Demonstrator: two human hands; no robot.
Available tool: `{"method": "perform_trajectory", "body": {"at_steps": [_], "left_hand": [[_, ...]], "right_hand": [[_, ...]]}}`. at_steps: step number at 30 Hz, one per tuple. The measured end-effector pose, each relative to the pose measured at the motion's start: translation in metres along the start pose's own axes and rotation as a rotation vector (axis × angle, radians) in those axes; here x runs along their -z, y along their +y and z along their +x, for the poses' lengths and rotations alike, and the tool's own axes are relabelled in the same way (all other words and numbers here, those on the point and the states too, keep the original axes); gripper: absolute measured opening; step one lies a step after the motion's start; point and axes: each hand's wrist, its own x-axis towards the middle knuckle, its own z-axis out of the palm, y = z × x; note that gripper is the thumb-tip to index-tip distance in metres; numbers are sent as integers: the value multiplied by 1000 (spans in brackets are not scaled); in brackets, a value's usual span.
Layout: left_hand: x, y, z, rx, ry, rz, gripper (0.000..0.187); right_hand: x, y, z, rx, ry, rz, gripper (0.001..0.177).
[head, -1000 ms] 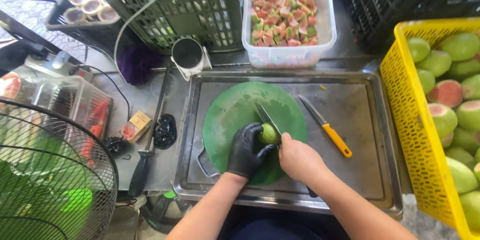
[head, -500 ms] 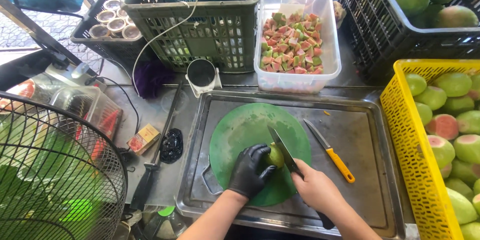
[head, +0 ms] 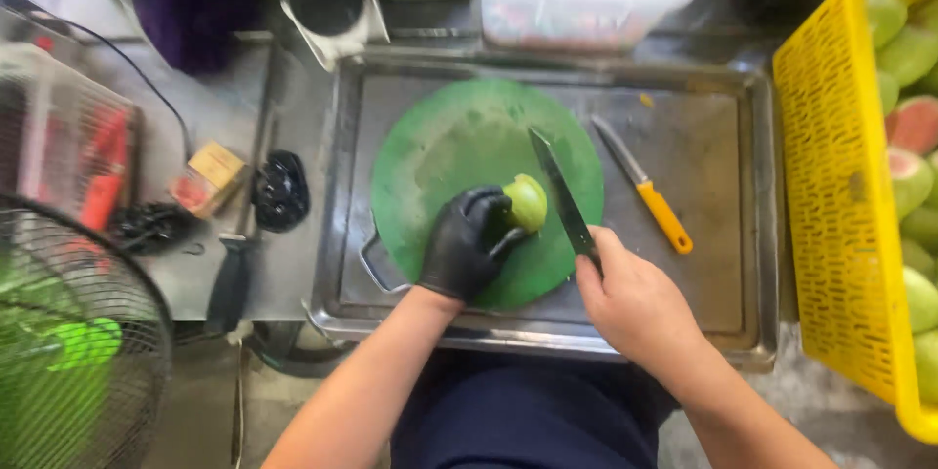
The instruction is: The person cuts guavas on a green cutting board using a knife. They slice the fruit into pieces and place them into a clear plastic container. The person wears black gloves and works at a metal countertop with baskets of whole guavas nearby.
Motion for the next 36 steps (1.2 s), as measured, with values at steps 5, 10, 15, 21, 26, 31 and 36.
{"method": "perform_trajectory", "body": {"at_steps": [5, 10, 15, 21, 26, 31, 36], "left_hand": [[6, 6, 2, 14, -18, 6, 38], [9, 11, 6, -8, 1, 39, 36], [10, 13, 5, 23, -19, 22, 36], [29, 14, 31, 34, 18, -52, 21], [24, 22, 90, -131, 25, -135, 22], [-11, 35, 130, -268, -189, -29, 27], [-25, 30, 131, -168, -253, 47, 27]], "right_hand": [[-5, -21, -12, 50, -52, -170, 27], [-9, -30, -12, 60, -86, -233, 29], [-15, -33, -13, -29, -179, -244, 31], [-13, -34, -8, -112, -244, -238, 34], [-14, -40, -10, -95, -201, -240, 36], [-12, -43, -10, -44, -151, -220, 34], [-9, -41, -11, -16, -142, -216, 36]]}}
